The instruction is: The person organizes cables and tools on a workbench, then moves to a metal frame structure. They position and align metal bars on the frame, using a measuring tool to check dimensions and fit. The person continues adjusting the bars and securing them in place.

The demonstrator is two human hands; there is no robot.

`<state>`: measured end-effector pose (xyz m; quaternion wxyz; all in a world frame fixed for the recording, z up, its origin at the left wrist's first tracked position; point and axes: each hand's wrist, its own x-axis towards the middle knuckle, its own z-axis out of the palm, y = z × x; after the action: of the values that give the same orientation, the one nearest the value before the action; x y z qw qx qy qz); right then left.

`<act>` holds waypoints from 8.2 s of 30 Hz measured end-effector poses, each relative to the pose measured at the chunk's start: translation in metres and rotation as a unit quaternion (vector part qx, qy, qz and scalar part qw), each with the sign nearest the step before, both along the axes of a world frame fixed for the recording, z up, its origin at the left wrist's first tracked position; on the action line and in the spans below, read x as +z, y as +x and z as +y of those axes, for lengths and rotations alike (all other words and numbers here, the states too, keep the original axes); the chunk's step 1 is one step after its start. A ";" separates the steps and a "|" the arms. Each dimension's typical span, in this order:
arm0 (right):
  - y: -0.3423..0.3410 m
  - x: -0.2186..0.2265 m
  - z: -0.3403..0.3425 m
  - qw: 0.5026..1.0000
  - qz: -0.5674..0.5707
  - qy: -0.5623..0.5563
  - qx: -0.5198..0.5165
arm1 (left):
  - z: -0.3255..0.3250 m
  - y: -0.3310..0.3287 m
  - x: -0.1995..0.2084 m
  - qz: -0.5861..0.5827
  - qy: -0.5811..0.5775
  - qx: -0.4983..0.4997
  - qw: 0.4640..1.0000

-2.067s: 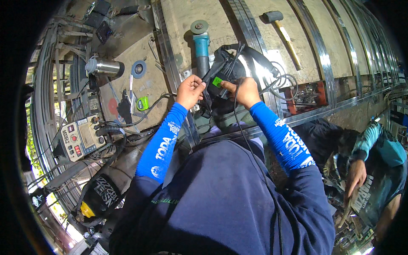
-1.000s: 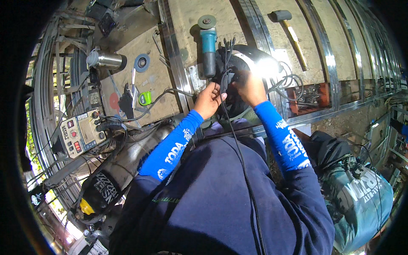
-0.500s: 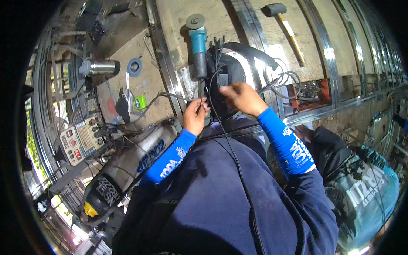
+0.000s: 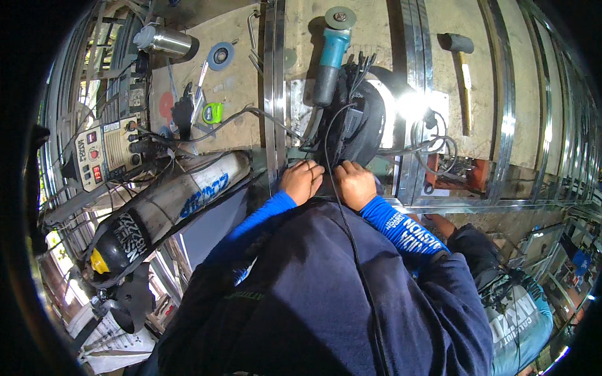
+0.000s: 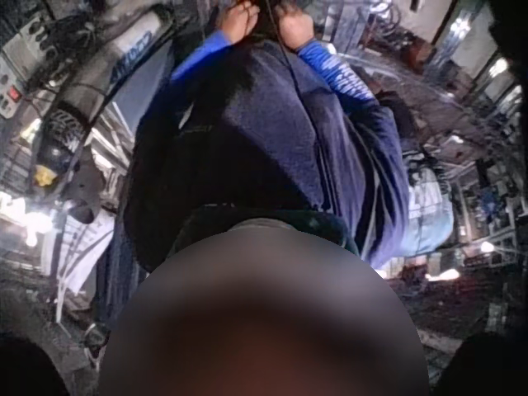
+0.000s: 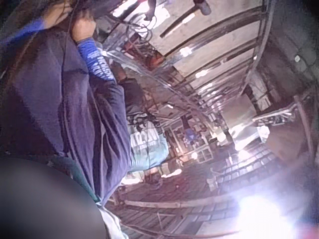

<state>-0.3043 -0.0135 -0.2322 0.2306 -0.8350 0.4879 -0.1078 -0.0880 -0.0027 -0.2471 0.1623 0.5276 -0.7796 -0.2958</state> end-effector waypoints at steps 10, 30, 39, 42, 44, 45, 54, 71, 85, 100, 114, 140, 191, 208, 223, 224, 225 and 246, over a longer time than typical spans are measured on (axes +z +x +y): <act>0.002 0.003 0.005 0.997 -0.045 0.018 -0.060 | -0.006 -0.007 0.000 0.105 0.051 0.032 0.993; -0.029 0.076 -0.097 0.471 -0.511 0.578 -0.427 | -0.011 -0.024 -0.002 -0.021 -0.103 -0.126 0.986; -0.033 0.071 -0.153 0.513 -0.493 0.528 -0.463 | -0.025 -0.045 0.016 -0.033 -0.111 -0.261 0.958; -0.037 0.078 -0.162 0.532 -0.488 0.544 -0.428 | -0.037 -0.059 0.028 -0.049 -0.109 -0.281 0.952; -0.048 0.088 -0.165 0.553 -0.496 0.528 -0.412 | -0.043 -0.066 0.038 -0.019 -0.115 -0.271 0.956; -0.052 0.093 -0.165 0.563 -0.499 0.519 -0.406 | -0.045 -0.070 0.043 0.004 -0.127 -0.257 0.958; -0.078 0.100 -0.154 0.682 -0.497 0.406 -0.351 | -0.103 -0.094 0.040 0.121 0.054 -0.239 0.962; -0.097 0.035 -0.159 0.658 -0.550 0.454 -0.241 | -0.286 -0.073 0.028 0.068 0.190 0.024 0.979; -0.080 0.046 -0.150 0.807 -0.363 0.322 -0.336 | -0.266 -0.076 0.052 0.054 0.043 -0.020 0.997; -0.052 0.057 -0.136 0.767 -0.363 0.295 -0.439 | -0.275 -0.070 0.068 -0.050 0.224 -0.238 0.944; -0.042 0.030 -0.124 0.848 -0.321 0.103 -0.409 | -0.287 -0.071 0.065 -0.032 0.208 -0.273 0.939; -0.045 0.029 -0.133 0.835 -0.361 0.113 -0.401 | -0.253 -0.076 0.047 0.169 0.057 -0.207 0.962; -0.082 0.108 -0.071 0.707 -0.567 0.245 -0.345 | -0.136 -0.080 0.035 0.514 0.277 0.081 0.808; -0.064 0.234 -0.061 0.927 -0.314 -0.139 -0.151 | -0.139 0.012 0.102 0.483 0.573 -0.080 0.657; -0.050 0.211 -0.135 0.976 0.032 0.209 0.053 | -0.099 0.001 0.085 0.498 0.560 -0.085 0.657; -0.048 0.212 -0.134 0.982 0.037 0.174 0.066 | -0.099 -0.001 0.084 0.445 0.459 -0.033 0.768; -0.047 0.213 -0.131 0.987 0.032 0.131 0.081 | -0.103 -0.002 0.086 0.494 0.468 -0.040 0.732; -0.055 0.171 -0.166 0.992 -0.001 -0.052 0.113 | -0.192 -0.018 0.093 0.446 0.497 0.049 0.742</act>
<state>-0.3590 -0.1798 -0.0613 0.1978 -0.8955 0.3840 -0.1070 -0.1062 -0.1945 -0.1542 0.2207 0.3786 -0.3334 -0.8348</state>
